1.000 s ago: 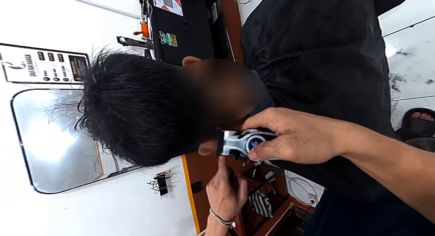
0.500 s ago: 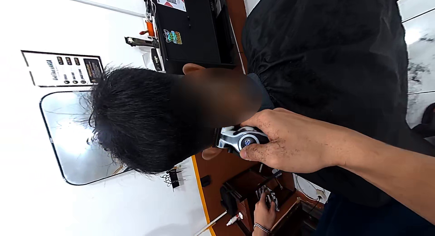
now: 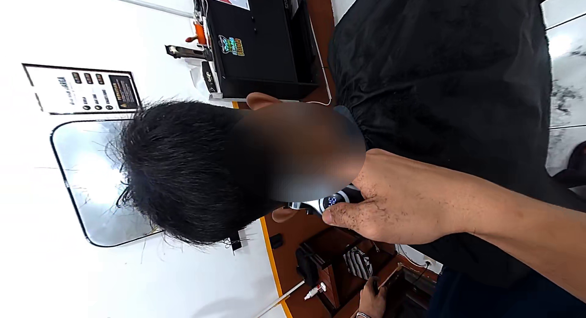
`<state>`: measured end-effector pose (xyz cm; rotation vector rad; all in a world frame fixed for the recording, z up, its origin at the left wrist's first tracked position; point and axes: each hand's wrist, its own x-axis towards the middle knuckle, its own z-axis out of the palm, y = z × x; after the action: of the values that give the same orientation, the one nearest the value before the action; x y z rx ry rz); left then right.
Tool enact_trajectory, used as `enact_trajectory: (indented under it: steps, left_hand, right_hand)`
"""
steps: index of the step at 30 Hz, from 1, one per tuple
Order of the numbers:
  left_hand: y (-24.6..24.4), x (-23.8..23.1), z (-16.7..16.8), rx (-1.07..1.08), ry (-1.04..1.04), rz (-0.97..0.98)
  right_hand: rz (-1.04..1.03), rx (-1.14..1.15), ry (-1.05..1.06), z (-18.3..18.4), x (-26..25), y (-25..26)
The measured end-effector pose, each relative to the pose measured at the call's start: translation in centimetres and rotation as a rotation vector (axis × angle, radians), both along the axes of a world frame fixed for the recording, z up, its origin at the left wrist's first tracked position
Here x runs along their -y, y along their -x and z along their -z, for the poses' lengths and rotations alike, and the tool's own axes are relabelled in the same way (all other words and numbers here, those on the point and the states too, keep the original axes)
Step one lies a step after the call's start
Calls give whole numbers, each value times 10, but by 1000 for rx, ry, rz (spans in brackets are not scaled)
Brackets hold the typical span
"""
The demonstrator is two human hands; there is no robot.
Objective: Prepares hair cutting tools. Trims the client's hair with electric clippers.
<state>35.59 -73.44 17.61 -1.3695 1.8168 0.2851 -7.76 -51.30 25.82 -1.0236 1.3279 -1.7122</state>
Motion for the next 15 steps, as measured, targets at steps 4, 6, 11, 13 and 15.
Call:
enact_trajectory:
  steps: [4, 6, 11, 13, 15]
  left_hand:
    - [2, -1, 0, -35, 11, -6]
    - [4, -3, 0, -27, 8, -20]
    - [6, -10, 1, -32, 7, -53]
    - [7, -16, 0, -25, 5, -57]
    - [10, -20, 1, -24, 1, -63]
  right_hand:
    - [-15, 10, -25, 1, -2, 9]
    - [-26, 27, 9, -1, -2, 11]
    - [-57, 26, 8, 2, -3, 21]
    - [-71, 43, 28, 0, -3, 22]
    - [-102, 55, 49, -3, -3, 25]
